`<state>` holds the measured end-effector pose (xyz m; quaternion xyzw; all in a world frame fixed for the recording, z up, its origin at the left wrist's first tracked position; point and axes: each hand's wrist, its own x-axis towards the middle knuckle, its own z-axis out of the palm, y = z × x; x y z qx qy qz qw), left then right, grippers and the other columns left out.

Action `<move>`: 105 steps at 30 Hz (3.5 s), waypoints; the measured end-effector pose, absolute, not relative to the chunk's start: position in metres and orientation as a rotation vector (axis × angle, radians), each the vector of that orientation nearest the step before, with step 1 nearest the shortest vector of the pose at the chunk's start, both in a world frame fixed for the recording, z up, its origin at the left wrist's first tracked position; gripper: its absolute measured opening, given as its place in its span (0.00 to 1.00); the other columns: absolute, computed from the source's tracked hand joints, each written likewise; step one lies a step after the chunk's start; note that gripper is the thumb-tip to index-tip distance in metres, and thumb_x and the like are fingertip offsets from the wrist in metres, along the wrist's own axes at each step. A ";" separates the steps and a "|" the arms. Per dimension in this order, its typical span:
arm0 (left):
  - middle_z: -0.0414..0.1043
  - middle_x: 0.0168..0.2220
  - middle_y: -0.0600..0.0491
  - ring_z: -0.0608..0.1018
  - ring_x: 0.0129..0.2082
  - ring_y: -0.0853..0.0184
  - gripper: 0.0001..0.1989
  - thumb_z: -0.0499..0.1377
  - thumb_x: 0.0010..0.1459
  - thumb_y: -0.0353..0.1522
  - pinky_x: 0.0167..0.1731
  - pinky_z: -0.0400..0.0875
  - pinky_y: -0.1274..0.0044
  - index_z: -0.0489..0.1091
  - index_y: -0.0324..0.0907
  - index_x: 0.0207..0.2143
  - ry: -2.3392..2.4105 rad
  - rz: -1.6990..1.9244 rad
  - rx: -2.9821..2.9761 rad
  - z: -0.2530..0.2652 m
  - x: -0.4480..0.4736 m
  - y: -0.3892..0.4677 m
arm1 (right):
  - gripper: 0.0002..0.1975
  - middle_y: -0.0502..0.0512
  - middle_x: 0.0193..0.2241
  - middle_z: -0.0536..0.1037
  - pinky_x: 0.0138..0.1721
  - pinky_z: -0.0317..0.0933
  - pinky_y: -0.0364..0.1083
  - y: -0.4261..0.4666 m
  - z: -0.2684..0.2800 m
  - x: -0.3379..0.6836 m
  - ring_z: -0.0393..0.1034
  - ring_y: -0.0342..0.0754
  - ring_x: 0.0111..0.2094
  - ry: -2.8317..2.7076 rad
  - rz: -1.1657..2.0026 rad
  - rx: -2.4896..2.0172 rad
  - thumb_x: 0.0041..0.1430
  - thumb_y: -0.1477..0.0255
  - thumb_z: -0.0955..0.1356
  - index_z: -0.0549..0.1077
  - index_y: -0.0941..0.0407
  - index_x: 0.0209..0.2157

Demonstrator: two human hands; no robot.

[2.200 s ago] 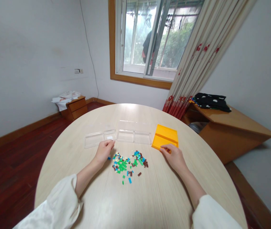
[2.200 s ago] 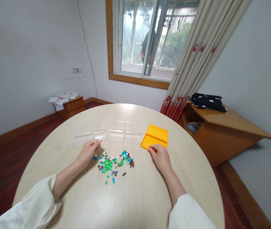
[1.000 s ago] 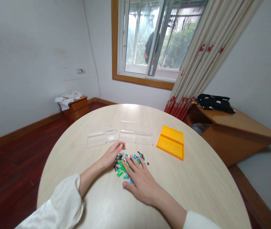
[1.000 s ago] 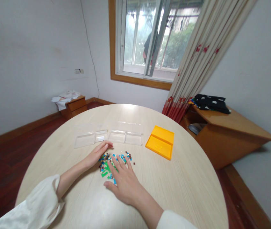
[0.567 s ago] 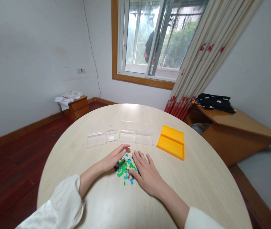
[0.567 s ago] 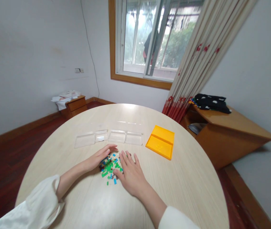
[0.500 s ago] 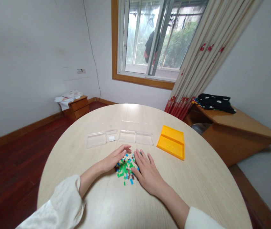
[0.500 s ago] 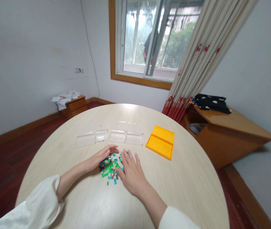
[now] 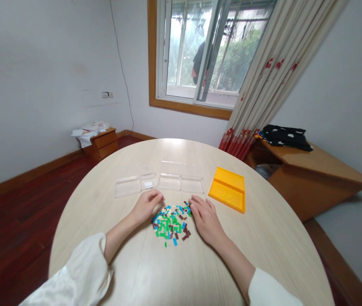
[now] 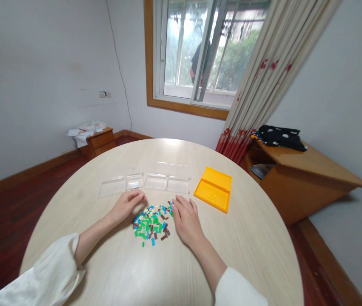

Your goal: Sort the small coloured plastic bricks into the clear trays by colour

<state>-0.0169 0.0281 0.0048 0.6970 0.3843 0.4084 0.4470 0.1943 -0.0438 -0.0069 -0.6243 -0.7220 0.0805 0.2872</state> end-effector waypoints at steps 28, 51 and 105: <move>0.69 0.44 0.46 0.71 0.46 0.64 0.16 0.48 0.62 0.36 0.50 0.63 0.72 0.72 0.40 0.44 0.769 0.620 2.434 0.008 -0.016 0.012 | 0.17 0.59 0.51 0.71 0.56 0.45 0.60 -0.049 -0.002 0.191 0.61 0.50 0.55 -2.150 0.147 -1.537 0.64 0.67 0.57 0.71 0.53 0.48; 0.46 0.63 0.41 0.50 0.64 0.60 0.33 0.43 0.61 0.46 0.62 0.37 0.62 0.46 0.36 0.62 0.810 0.205 2.657 0.007 -0.011 0.007 | 0.27 0.74 0.59 0.56 0.60 0.47 0.58 -0.051 -0.018 0.171 0.47 0.57 0.62 -2.197 0.146 -1.841 0.64 0.66 0.53 0.59 0.70 0.57; 0.69 0.38 0.47 0.74 0.39 0.65 0.31 0.49 0.52 0.56 0.48 0.65 0.68 0.63 0.39 0.44 0.828 0.887 1.316 -0.012 0.002 0.009 | 0.38 0.62 0.63 0.42 0.60 0.39 0.63 -0.111 -0.015 0.129 0.37 0.61 0.64 -2.540 0.415 -1.427 0.59 0.54 0.59 0.43 0.60 0.63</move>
